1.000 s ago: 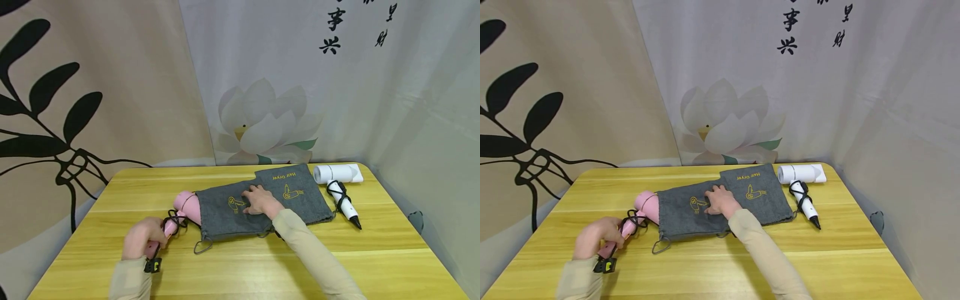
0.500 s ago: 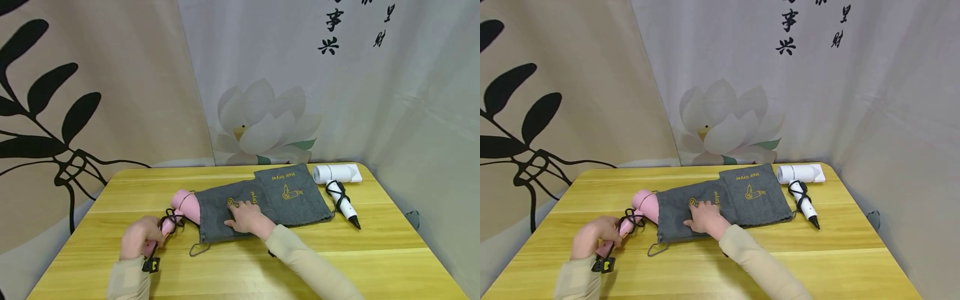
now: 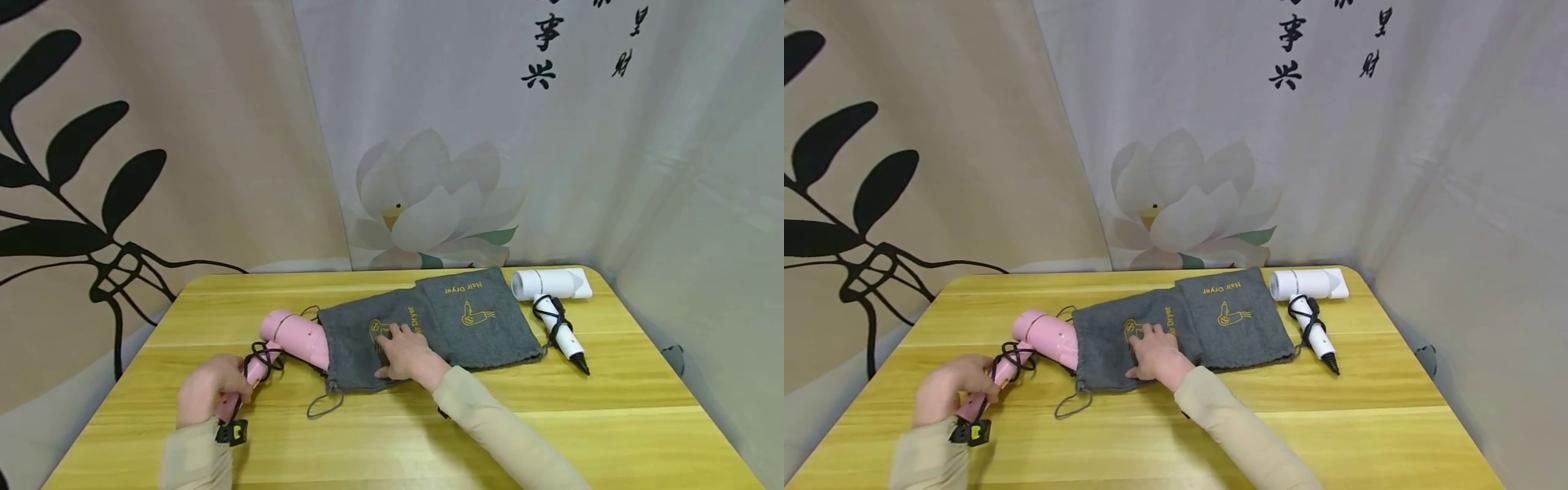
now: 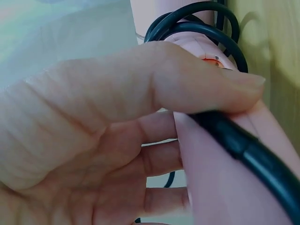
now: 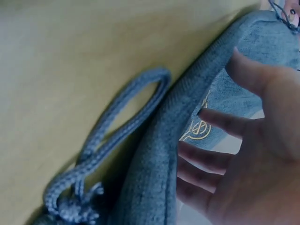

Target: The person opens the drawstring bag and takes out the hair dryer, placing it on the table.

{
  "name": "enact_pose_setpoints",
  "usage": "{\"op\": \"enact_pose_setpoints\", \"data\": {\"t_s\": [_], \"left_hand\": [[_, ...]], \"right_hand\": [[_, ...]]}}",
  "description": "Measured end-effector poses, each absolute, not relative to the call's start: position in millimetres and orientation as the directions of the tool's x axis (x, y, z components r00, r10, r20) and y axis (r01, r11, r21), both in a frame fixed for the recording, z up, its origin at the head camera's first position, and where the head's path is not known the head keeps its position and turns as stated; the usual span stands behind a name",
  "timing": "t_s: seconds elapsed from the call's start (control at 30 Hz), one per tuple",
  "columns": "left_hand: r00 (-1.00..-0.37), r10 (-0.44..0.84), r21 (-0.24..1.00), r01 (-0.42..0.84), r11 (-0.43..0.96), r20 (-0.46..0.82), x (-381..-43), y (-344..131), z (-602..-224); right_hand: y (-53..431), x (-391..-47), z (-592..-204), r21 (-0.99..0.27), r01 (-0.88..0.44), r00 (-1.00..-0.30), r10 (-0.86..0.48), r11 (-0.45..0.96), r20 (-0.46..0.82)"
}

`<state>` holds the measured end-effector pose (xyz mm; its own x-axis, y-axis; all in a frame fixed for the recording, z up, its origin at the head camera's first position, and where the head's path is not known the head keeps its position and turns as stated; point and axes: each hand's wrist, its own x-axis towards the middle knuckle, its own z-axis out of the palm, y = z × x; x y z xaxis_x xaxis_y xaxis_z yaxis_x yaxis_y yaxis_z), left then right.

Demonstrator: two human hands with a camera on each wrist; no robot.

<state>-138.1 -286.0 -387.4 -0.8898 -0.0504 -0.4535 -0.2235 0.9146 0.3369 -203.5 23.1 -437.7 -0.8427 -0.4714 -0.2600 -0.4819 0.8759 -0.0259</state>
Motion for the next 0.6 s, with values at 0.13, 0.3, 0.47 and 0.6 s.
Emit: {"op": "enact_pose_setpoints", "data": {"t_s": [0.13,0.3,0.47,0.6], "left_hand": [[-0.89,-0.041,0.332,-0.211,0.919,-0.453,-137.5,-290.8,-388.7],[-0.893,-0.025,0.342,-0.198,0.918,-0.449,-137.2,-294.9,-390.5],[-0.901,-0.03,0.351,-0.2,0.915,-0.434,-136.5,-300.1,-390.4],[-0.905,-0.034,0.394,-0.219,0.893,-0.425,-135.4,-306.2,-391.9]], "right_hand": [[25.0,-209.1,-438.0,-0.038,-0.475,-0.846,-0.468,0.879,-0.254],[28.2,-216.9,-440.7,-0.051,-0.468,-0.849,-0.464,0.882,-0.253],[33.2,-223.9,-441.5,-0.073,-0.452,-0.851,-0.455,0.889,-0.262],[36.7,-227.6,-441.2,-0.084,-0.453,-0.847,-0.458,0.887,-0.268]]}}
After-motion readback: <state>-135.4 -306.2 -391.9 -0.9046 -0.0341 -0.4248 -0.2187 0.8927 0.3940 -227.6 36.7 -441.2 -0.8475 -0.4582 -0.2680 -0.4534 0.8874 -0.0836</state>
